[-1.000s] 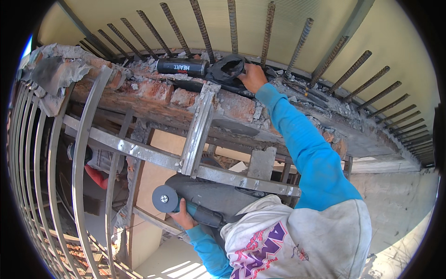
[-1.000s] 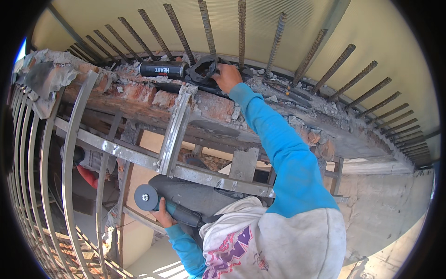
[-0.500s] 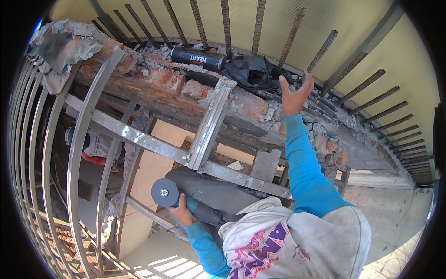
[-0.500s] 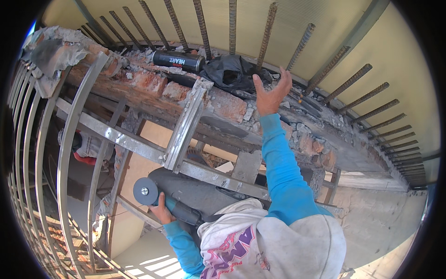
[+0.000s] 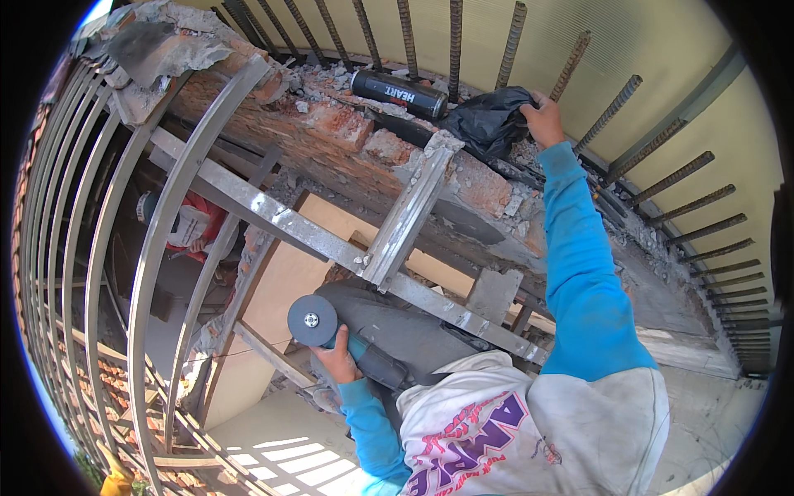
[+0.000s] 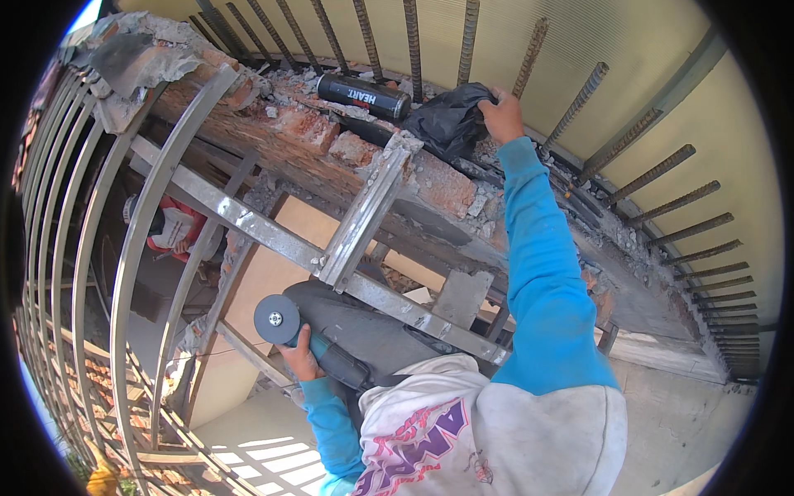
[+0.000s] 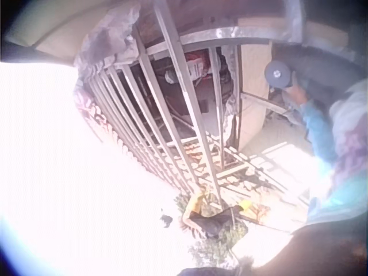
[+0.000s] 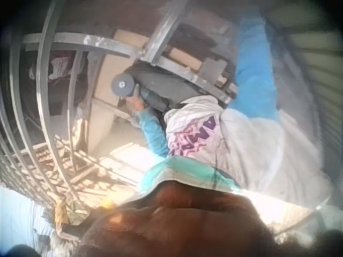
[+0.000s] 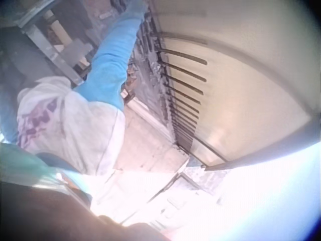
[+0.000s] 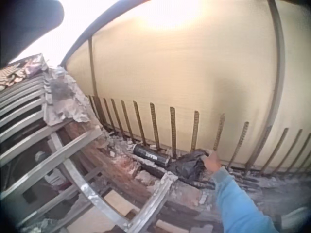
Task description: The person removes a metal nut and a disc from an angle grinder, places a different disc onto the tool, and tightens the nut before using the grinder on a metal beam.
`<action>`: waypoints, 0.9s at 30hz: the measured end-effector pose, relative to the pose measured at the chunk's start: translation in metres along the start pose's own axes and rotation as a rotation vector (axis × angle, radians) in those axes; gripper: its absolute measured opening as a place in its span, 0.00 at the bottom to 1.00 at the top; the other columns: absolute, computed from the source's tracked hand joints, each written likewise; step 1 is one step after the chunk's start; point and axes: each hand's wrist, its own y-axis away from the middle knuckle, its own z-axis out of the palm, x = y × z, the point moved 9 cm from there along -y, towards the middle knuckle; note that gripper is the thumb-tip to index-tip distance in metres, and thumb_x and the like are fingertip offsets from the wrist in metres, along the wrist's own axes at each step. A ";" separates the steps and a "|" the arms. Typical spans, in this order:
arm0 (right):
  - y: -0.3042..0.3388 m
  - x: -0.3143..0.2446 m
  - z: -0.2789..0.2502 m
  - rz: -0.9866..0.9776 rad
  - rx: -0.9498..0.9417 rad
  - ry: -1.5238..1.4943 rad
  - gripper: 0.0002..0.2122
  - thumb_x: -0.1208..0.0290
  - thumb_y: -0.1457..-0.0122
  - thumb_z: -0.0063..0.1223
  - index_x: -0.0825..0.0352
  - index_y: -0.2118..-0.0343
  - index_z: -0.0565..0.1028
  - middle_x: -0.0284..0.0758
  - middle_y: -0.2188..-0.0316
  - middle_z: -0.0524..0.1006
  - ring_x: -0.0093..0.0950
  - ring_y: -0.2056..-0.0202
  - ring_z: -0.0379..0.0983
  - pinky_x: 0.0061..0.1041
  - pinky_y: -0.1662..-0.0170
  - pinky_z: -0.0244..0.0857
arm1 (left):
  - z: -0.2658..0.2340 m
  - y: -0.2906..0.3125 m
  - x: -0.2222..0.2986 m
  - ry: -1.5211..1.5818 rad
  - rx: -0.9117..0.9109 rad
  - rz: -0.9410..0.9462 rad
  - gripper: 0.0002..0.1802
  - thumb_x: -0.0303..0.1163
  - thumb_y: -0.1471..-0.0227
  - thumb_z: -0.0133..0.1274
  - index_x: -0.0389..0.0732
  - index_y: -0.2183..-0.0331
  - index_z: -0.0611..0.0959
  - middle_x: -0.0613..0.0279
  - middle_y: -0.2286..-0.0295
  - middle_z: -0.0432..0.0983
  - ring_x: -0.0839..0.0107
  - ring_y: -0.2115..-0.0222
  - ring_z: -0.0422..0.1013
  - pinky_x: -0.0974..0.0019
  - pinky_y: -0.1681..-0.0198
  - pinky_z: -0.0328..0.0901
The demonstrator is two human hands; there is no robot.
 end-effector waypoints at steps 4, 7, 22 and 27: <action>0.009 -0.023 -0.004 0.007 0.104 -0.230 0.13 0.78 0.47 0.49 0.68 0.58 0.78 0.36 0.64 0.79 0.29 0.61 0.75 0.26 0.54 0.67 | -0.005 0.001 0.001 -0.038 0.020 -0.023 0.43 0.25 0.60 0.66 0.36 0.43 0.63 0.57 0.51 0.67 0.64 0.51 0.64 0.63 0.44 0.56; 0.034 -0.066 0.017 -0.429 0.074 0.236 0.13 0.78 0.46 0.48 0.64 0.58 0.78 0.39 0.60 0.77 0.35 0.55 0.73 0.29 0.49 0.64 | 0.000 0.000 0.002 -0.009 0.006 -0.010 0.44 0.25 0.61 0.66 0.36 0.43 0.63 0.57 0.51 0.67 0.65 0.51 0.64 0.64 0.45 0.56; -0.016 0.090 0.014 0.547 -0.282 -0.275 0.13 0.71 0.39 0.44 0.68 0.53 0.70 0.28 0.76 0.70 0.16 0.78 0.62 0.19 0.69 0.66 | -0.005 -0.001 0.004 -0.031 0.003 0.003 0.45 0.31 0.62 0.67 0.34 0.45 0.62 0.51 0.51 0.67 0.62 0.51 0.66 0.62 0.46 0.60; -0.084 0.147 -0.011 0.606 -0.576 -0.547 0.15 0.66 0.37 0.44 0.69 0.51 0.69 0.38 0.59 0.72 0.23 0.66 0.70 0.21 0.63 0.70 | 0.002 -0.002 0.013 -0.038 0.000 0.015 0.47 0.33 0.62 0.68 0.34 0.44 0.60 0.49 0.51 0.67 0.60 0.50 0.66 0.61 0.46 0.60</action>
